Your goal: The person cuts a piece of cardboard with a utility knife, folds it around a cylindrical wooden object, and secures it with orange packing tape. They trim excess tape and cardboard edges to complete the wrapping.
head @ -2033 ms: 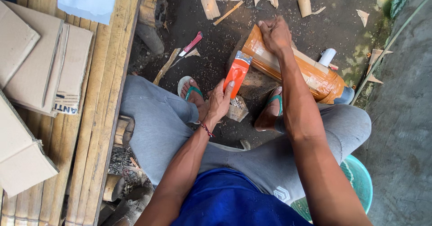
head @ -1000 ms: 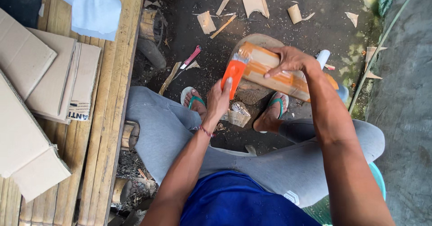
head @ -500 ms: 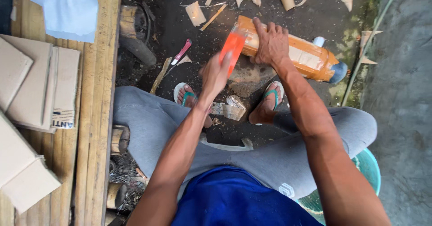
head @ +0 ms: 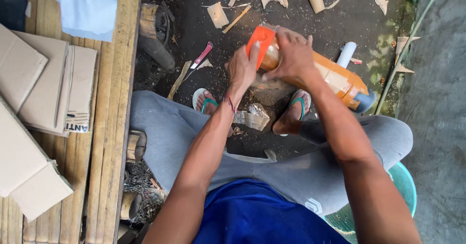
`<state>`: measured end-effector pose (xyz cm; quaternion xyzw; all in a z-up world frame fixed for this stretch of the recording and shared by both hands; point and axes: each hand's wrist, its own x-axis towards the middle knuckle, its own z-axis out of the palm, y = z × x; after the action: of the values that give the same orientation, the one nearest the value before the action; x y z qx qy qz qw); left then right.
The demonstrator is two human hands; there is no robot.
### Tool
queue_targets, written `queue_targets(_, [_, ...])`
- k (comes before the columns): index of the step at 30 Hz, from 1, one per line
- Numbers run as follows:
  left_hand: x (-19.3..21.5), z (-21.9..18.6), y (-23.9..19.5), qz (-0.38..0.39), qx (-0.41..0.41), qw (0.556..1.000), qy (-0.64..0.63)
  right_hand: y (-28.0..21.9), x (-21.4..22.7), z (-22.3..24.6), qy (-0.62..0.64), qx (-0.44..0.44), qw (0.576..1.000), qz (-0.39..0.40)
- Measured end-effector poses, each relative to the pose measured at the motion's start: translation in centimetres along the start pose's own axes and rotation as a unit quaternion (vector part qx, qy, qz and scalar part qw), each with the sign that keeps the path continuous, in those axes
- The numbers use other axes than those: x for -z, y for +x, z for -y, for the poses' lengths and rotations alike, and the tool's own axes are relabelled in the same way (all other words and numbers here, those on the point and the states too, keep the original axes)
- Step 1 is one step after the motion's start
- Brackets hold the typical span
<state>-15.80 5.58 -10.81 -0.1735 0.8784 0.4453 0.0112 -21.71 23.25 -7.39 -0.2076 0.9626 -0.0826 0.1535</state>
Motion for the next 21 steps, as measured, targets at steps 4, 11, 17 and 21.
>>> queue_targets(4, [0.0,-0.1,1.8,0.005,-0.001,1.000,0.010,0.5,-1.6,1.7,-0.092,-0.023,0.992,-0.087])
queue_targets(11, [4.3,2.6,-6.9,0.020,0.007,0.999,-0.024,1.8,-0.7,0.0,-0.040,-0.004,0.999,0.015])
queue_targets(17, [2.3,-0.2,-4.9,0.009,0.030,0.999,0.016,3.9,2.9,-2.5,0.145,0.054,0.963,0.222])
queue_targets(21, [0.1,-1.7,0.5,-0.001,0.020,0.999,0.040,1.3,1.8,-1.4,0.051,-0.009,0.997,0.052])
